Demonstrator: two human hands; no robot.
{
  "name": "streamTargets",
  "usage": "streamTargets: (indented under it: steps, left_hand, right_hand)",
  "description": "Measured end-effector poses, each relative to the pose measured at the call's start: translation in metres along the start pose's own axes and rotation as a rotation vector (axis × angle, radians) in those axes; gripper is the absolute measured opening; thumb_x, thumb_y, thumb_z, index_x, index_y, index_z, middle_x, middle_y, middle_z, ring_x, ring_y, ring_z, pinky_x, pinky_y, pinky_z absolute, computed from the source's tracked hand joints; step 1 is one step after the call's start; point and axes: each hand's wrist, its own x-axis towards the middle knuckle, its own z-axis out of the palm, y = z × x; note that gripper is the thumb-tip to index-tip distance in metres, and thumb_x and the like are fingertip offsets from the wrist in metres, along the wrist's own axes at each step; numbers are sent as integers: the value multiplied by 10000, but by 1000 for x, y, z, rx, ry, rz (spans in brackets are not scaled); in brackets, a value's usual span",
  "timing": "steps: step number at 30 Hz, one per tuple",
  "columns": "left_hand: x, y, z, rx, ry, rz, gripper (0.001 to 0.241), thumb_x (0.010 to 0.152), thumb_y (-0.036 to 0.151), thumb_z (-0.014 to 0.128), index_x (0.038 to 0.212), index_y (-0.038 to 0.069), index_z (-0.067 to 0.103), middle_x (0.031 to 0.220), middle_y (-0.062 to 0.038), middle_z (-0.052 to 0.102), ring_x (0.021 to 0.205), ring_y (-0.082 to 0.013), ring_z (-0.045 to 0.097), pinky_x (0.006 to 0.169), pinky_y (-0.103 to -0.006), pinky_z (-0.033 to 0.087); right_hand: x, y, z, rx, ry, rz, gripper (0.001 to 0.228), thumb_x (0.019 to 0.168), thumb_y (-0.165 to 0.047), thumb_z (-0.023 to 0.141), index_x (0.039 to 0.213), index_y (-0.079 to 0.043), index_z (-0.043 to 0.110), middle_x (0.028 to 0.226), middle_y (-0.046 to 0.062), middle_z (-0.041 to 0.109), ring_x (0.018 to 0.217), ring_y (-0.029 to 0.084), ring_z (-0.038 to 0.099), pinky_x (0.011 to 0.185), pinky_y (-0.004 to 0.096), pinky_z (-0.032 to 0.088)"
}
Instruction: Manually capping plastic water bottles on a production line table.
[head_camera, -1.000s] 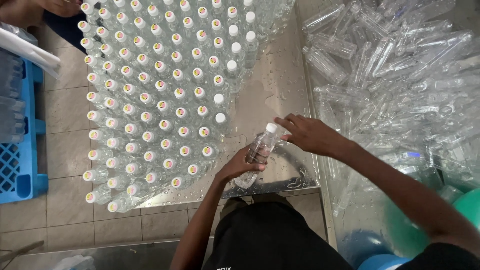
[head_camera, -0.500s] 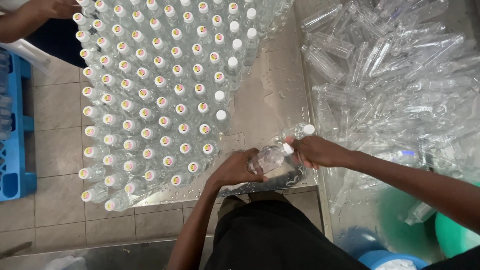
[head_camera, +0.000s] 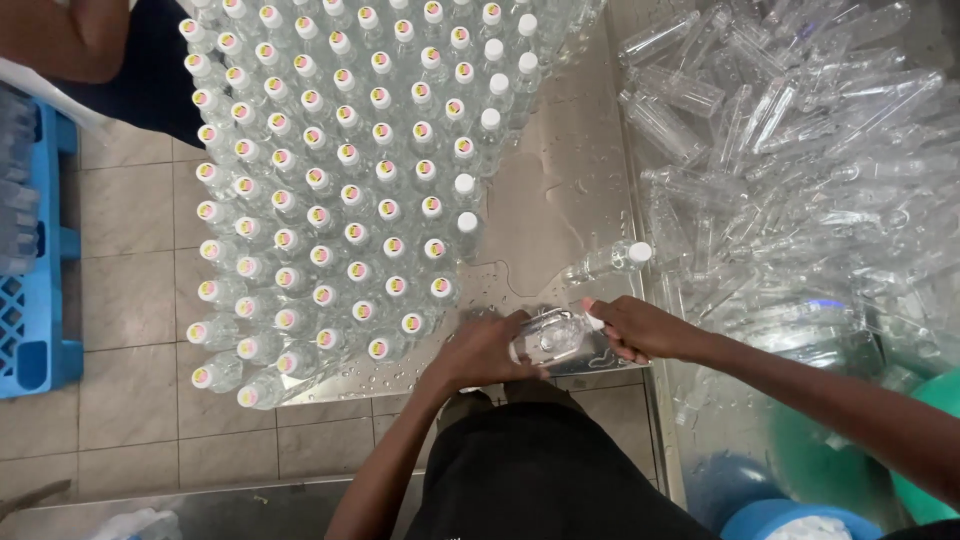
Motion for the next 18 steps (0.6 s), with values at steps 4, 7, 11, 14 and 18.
streamTargets:
  steps: [4, 7, 11, 14, 18]
  left_hand:
    - [-26, -5, -3, -447, -145, 49, 803, 831, 522, 868, 1397, -2, 646, 1120, -216, 783, 1001, -419, 779, 854, -557, 617]
    - [-20, -25, 9, -850, -484, 243, 554, 864, 308, 900, 1256, -32, 706, 1046, -240, 784, 944, -378, 787, 784, -516, 652]
    - [-16, -36, 25, -1254, -995, 442, 384, 965, 67, 847, 1258, -111, 675, 940, -252, 784, 807, -318, 824, 655, -455, 704]
    - [-32, -28, 12, -1234, -692, 226, 318, 959, 59, 805, 1186, -99, 649, 911, -236, 743, 740, -317, 790, 629, -482, 680]
    - [-29, 13, 10, -428, -187, -32, 1281, 693, 608, 873, 1618, -140, 400, 1137, -333, 737, 1142, -484, 730, 938, -626, 557]
  right_hand:
    - [-12, -1, 21, -922, 488, -672, 564, 1116, -599, 370, 1144, -85, 601, 768, 193, 652, 708, 416, 723, 654, 491, 568]
    - [-3, 11, 32, -1333, 706, -1278, 586, 1105, -641, 441, 1082, -88, 632, 822, 105, 609, 693, 286, 670, 630, 394, 576]
    - [14, 21, 58, -1091, 604, -1475, 608, 1079, -662, 361, 828, -165, 604, 695, 6, 515, 525, 192, 536, 492, 354, 475]
    - [21, 23, 64, -503, 607, -882, 563, 1091, -329, 432, 585, -131, 580, 399, 88, 497, 308, 254, 466, 366, 362, 372]
    - [49, 32, 41, -86, 559, -188, 631, 1034, -483, 516, 577, -49, 545, 478, 96, 469, 444, 240, 459, 449, 396, 335]
